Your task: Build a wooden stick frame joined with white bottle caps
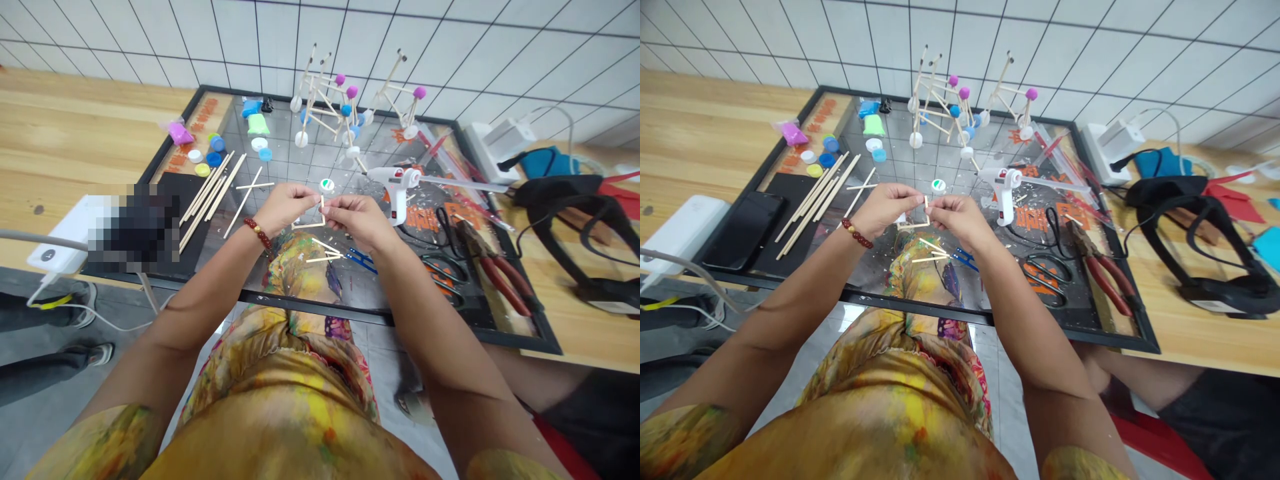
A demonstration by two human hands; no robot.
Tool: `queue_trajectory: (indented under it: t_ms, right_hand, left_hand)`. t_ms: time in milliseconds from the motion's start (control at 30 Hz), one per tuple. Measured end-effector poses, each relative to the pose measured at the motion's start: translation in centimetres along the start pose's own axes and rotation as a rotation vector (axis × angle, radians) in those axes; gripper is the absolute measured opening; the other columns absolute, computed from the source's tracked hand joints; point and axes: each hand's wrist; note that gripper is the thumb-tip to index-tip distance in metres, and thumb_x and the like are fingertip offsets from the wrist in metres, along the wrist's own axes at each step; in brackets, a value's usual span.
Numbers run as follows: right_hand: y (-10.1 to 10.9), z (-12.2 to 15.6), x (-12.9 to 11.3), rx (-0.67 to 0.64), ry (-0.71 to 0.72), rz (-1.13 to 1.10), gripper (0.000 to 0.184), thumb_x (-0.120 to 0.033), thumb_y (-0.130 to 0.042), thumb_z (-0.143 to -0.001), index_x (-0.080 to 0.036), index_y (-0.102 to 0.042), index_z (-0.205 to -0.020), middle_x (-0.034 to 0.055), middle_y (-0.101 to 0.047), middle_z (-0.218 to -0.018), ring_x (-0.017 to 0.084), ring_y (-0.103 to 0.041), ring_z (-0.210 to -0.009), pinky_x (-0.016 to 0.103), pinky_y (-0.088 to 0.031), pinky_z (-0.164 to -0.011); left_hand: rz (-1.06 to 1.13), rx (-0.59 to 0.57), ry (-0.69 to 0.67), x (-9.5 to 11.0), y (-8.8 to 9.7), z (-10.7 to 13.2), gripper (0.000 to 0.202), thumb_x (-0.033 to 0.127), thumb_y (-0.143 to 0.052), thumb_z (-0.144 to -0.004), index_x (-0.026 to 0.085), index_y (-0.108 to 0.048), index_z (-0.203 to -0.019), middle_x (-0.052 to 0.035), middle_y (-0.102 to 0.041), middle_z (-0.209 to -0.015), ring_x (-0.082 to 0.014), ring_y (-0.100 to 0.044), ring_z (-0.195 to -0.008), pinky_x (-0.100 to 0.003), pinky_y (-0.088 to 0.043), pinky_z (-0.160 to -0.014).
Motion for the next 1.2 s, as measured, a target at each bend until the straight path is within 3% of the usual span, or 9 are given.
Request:
queue_trajectory:
  t_ms: [167,367,633,900,1200]
  right_hand:
    - [-0.04,-0.10,0.13,0.015,-0.001,-0.016,0.037,-0.042,-0.097,-0.061,-0.019,-0.071,-0.071,-0.0035,-0.063,-0.058,0.008,-0.054,-0.055,0.021,-0.045,-0.054]
    - [-0.24,0.01,-0.04,0.005,-0.019,0.017,0.036,-0.042,-0.097,-0.061,-0.019,-0.071,-0.070,-0.0037,-0.062,-0.057,0.008,-0.053,-0.054,0.023,-0.044,-0.054]
    - [-0.22,0.06,-0.08,-0.004,-0.011,0.045,0.034,-0.041,-0.095,-0.064,-0.019,-0.071,-0.072,-0.0042,-0.062,-0.058,0.008,-0.052,-0.054,0.023,-0.045,-0.055]
    - [-0.29,-0.01,0.04,-0.007,-0.016,0.029,0.033,-0.039,-0.097,-0.058,-0.019,-0.072,-0.070,-0.0040,-0.063,-0.057,0.008,-0.052,-0.054,0.023,-0.044,-0.055]
    - [-0.03,-0.21,0.31,-0.024,-0.023,0.049,0.026,-0.033,-0.093,-0.066,-0.019,-0.074,-0.073,-0.0028,-0.064,-0.059,0.009,-0.054,-0.056,0.024,-0.046,-0.058]
  left_hand:
    - [-0.006,-0.016,-0.011,-0.02,0.00,0.05,0.022,0.036,-0.081,-0.080,0.015,-0.079,-0.079,-0.0021,-0.070,-0.070,-0.0119,-0.056,-0.067,-0.026,-0.046,-0.067]
    - [0.020,-0.015,0.002,0.06,-0.14,0.06,0.017,0.030,-0.081,-0.080,0.015,-0.078,-0.075,-0.0025,-0.073,-0.074,-0.0120,-0.059,-0.071,-0.028,-0.048,-0.075]
    - [0.075,-0.019,0.055,0.09,-0.19,-0.03,0.011,0.020,-0.073,-0.087,0.015,-0.077,-0.077,-0.0010,-0.067,-0.067,-0.0104,-0.054,-0.062,-0.027,-0.046,-0.070]
    - [0.086,-0.020,0.063,0.16,-0.34,0.04,0.012,0.016,-0.071,-0.087,0.015,-0.077,-0.077,-0.0013,-0.068,-0.069,-0.0092,-0.051,-0.062,-0.026,-0.045,-0.068]
    - [0.071,-0.002,0.059,0.01,-0.39,-0.02,0.011,0.018,-0.073,-0.087,0.016,-0.075,-0.076,-0.0007,-0.066,-0.067,-0.0104,-0.054,-0.063,-0.027,-0.047,-0.070]
Point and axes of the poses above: each hand's wrist, its own z-axis away from the middle knuckle, its own y-axis out of the back of the hand, x = y × z
